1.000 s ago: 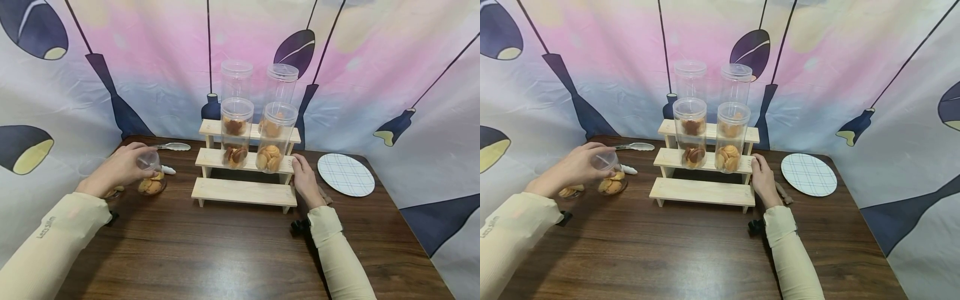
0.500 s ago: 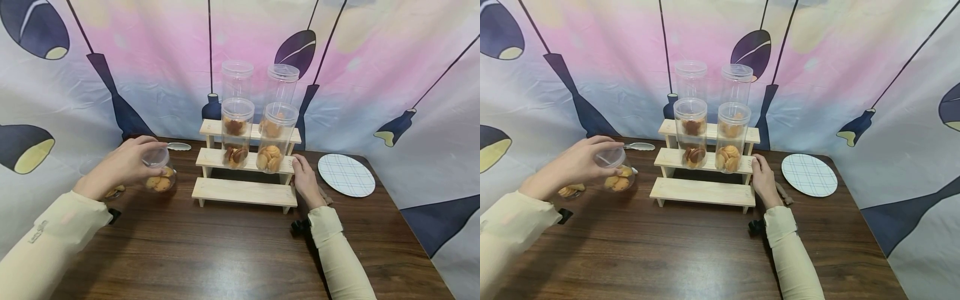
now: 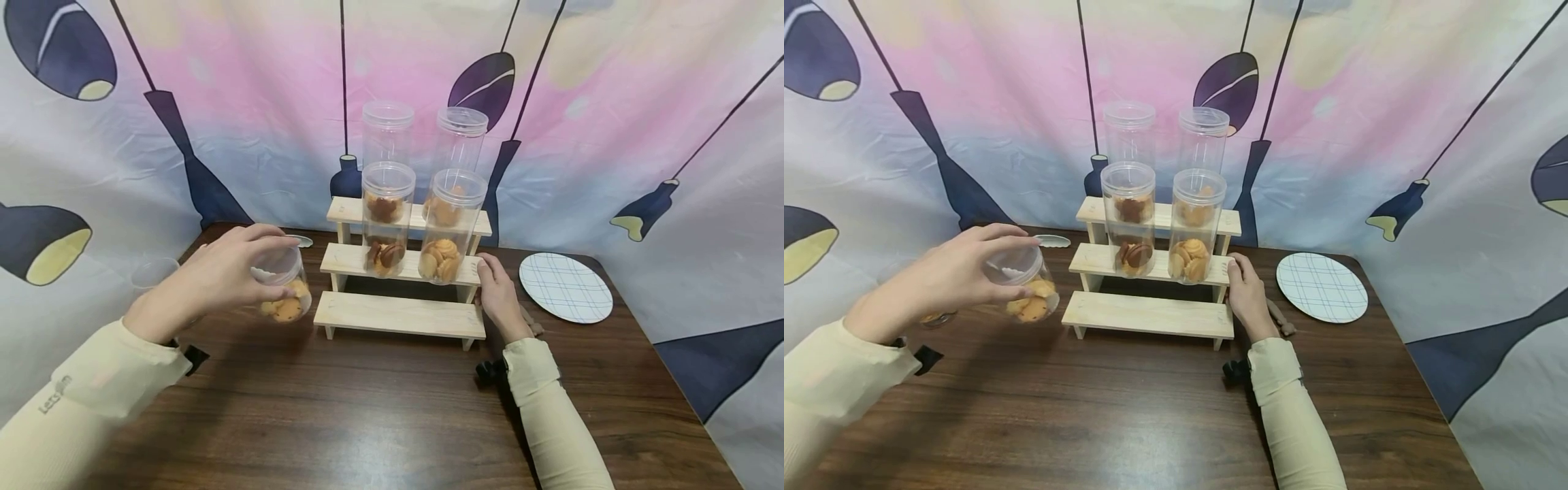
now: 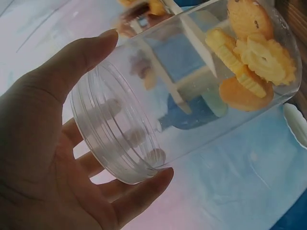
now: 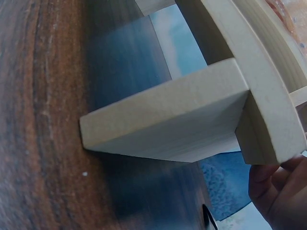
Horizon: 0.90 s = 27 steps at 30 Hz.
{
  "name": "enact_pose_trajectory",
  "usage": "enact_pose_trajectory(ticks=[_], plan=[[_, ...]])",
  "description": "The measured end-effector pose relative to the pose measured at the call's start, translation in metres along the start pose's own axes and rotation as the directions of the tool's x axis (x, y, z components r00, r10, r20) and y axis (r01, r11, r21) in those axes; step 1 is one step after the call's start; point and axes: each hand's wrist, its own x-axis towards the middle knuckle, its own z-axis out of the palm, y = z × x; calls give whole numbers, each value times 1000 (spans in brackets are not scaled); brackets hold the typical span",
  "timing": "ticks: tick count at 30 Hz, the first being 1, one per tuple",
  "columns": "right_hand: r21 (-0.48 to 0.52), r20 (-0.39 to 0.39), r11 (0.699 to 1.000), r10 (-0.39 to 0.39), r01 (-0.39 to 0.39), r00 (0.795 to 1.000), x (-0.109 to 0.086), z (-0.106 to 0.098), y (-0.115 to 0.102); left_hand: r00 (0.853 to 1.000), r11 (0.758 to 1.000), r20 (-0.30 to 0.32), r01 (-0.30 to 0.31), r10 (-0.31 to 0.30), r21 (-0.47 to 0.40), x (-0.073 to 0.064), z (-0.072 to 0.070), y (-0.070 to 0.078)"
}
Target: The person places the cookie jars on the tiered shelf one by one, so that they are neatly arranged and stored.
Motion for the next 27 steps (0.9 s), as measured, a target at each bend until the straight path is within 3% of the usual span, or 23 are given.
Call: enact_pose_trajectory(ticks=[5,18,27], plan=[[-6,-6,1000,-3,3,1000,0,1,1,996,996,-23,-84,84,-14,1,2,13],[-5,-5,1000,0,0,1000,0,1,2,988,987,39,-146,148,-67,19,23,38],[-15,-4,1000,-9,8,1000,1,0,2,974,971,65,-211,219,-112,32,39,57]])
